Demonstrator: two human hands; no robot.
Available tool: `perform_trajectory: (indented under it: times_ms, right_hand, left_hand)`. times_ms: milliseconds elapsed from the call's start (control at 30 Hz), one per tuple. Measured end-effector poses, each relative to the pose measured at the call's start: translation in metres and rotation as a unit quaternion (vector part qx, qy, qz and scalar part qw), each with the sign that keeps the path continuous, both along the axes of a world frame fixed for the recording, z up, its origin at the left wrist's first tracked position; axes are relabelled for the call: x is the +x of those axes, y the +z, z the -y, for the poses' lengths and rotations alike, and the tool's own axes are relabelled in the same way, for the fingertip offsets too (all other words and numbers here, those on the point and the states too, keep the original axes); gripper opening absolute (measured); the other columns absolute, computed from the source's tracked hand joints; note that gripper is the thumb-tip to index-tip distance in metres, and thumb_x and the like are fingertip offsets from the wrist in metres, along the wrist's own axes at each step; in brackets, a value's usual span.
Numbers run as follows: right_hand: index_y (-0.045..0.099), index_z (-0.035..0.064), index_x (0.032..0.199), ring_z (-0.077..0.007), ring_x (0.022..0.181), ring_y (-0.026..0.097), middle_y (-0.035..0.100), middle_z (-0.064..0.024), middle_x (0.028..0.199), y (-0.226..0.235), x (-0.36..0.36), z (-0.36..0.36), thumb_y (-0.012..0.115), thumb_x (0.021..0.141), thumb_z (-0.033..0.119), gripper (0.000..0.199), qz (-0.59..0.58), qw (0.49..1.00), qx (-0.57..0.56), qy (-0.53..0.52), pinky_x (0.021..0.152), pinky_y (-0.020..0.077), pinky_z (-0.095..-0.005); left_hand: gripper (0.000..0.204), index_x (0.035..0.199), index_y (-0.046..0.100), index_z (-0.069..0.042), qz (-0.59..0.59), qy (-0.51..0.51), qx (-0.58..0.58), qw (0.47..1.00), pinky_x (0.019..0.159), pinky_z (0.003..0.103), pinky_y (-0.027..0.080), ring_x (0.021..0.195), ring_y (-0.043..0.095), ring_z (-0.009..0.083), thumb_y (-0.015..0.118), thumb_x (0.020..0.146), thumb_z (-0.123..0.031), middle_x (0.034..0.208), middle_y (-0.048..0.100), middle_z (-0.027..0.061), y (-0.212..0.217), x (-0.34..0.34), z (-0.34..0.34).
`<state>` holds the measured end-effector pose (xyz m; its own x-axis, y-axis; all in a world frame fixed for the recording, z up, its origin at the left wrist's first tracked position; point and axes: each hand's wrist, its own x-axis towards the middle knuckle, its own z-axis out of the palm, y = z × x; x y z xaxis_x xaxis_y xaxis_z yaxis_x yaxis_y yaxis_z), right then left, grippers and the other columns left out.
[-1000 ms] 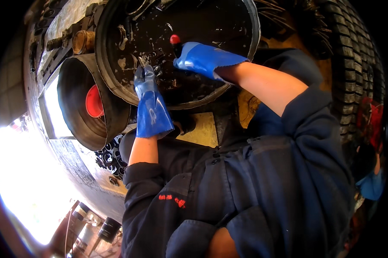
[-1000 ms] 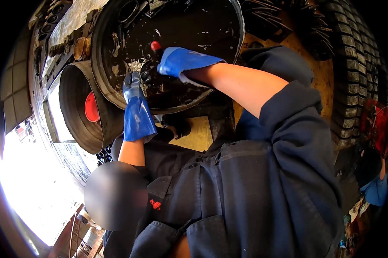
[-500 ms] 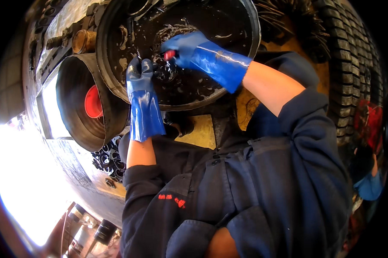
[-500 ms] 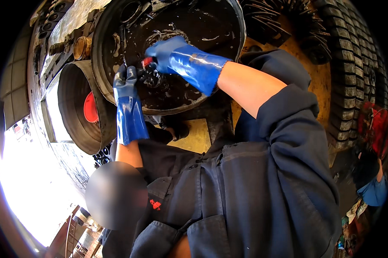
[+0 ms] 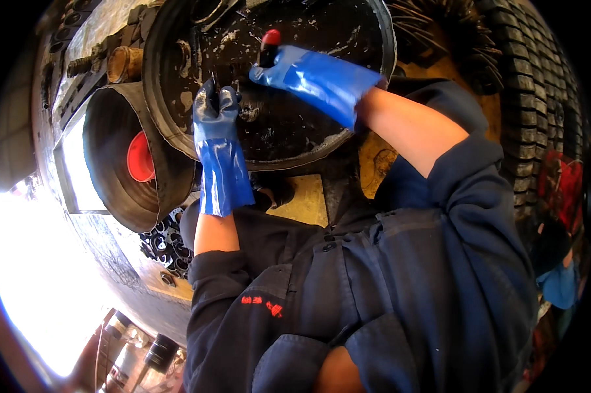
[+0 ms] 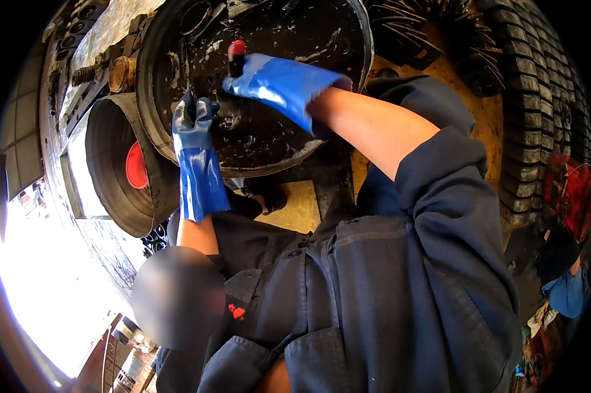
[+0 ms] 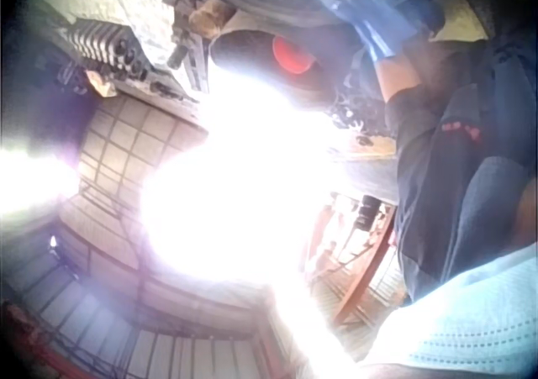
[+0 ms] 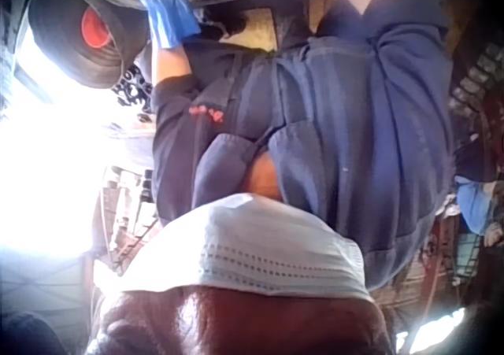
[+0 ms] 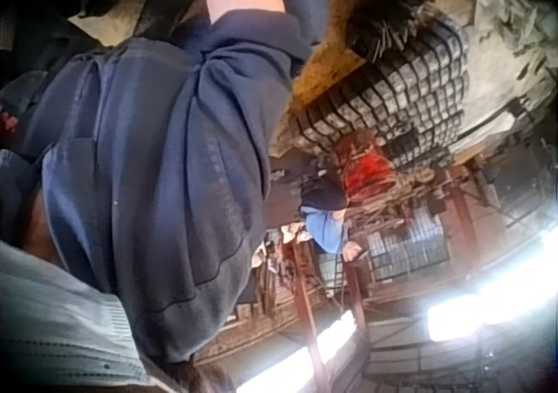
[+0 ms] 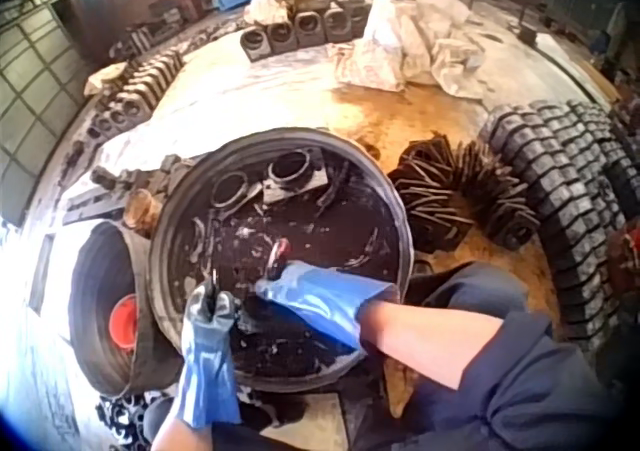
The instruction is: The person sits on the floor of a workshop and uses a red-handled wire brush to scrub small, dark metal rings inside a large metal basin filled with liquid. The person repeatedly picks up the rings, scrubs them, and places them back into the basin or onto a pile nearby.
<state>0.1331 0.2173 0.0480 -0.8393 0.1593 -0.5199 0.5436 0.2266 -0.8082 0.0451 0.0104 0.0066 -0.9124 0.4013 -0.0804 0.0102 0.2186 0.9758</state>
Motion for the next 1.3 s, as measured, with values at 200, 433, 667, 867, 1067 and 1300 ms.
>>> perform_trajectory:
  times_ms: [200, 433, 667, 867, 1067, 1300]
  right_hand:
    - [0.071, 0.0142, 0.119, -0.0322, 0.093, 0.070, 0.074, -0.0140, 0.099, -0.006, 0.003, 0.004, 0.064, 0.092, 0.042, 0.039, -0.096, 0.976, 0.194, 0.016, 0.082, 0.0556, -0.0380]
    - [0.069, 0.0120, 0.122, -0.0301, 0.091, 0.070, 0.071, -0.0158, 0.101, 0.016, 0.048, -0.019, 0.052, 0.095, 0.006, 0.032, -0.234, 0.940, 0.202, 0.143, 0.078, 0.0562, -0.0397]
    - [0.072, 0.0062, 0.110, -0.0255, 0.085, 0.069, 0.074, -0.0137, 0.090, -0.010, -0.001, -0.020, 0.069, 0.092, 0.039, 0.037, -0.009, 0.989, 0.019, -0.146, 0.082, 0.0526, -0.0388]
    - [0.072, 0.0070, 0.114, -0.0266, 0.085, 0.069, 0.074, -0.0118, 0.092, -0.019, -0.011, -0.006, 0.072, 0.089, 0.039, 0.040, -0.019, 0.998, 0.006, -0.062, 0.084, 0.0534, -0.0374]
    - [0.072, 0.0087, 0.111, -0.0274, 0.085, 0.070, 0.074, -0.0109, 0.093, -0.061, -0.005, 0.004, 0.069, 0.091, 0.035, 0.033, -0.039, 0.991, 0.129, -0.015, 0.084, 0.0546, -0.0371]
    - [0.074, 0.0094, 0.103, -0.0292, 0.083, 0.071, 0.074, -0.0140, 0.090, -0.044, 0.001, 0.002, 0.068, 0.087, 0.030, 0.027, -0.059, 0.978, 0.177, 0.090, 0.077, 0.0540, -0.0412]
  left_hand:
    - [0.044, 0.136, 0.056, 0.007, -0.022, -0.030, -0.018, 0.999, 0.091, 0.034, 0.058, 0.103, 0.070, 0.0220, 0.068, 0.096, -0.007, 0.120, 0.070, 0.0182, -0.003, -0.008, -0.008]
    - [0.045, 0.135, 0.057, 0.006, -0.073, -0.049, -0.016, 0.996, 0.092, 0.033, 0.057, 0.105, 0.070, 0.0216, 0.071, 0.093, -0.004, 0.120, 0.070, 0.0166, -0.002, -0.014, -0.014]
    - [0.047, 0.133, 0.059, 0.004, -0.077, -0.060, 0.006, 0.995, 0.094, 0.033, 0.056, 0.105, 0.070, 0.0205, 0.074, 0.089, -0.002, 0.120, 0.071, 0.0145, -0.010, -0.012, -0.022]
    - [0.049, 0.132, 0.060, 0.002, -0.045, -0.069, 0.064, 0.995, 0.095, 0.033, 0.056, 0.105, 0.070, 0.0196, 0.077, 0.086, -0.001, 0.119, 0.072, 0.0126, -0.031, 0.006, 0.008]
    - [0.047, 0.127, 0.063, 0.000, 0.020, -0.057, -0.128, 0.990, 0.090, 0.032, 0.055, 0.098, 0.069, 0.0174, 0.082, 0.085, -0.008, 0.112, 0.072, 0.0086, -0.025, 0.034, 0.034]
    - [0.058, 0.117, 0.067, 0.004, 0.198, -0.119, -0.250, 0.940, 0.063, 0.031, 0.053, 0.073, 0.065, 0.0174, 0.073, 0.092, -0.048, 0.091, 0.069, 0.0069, 0.018, -0.032, 0.027]
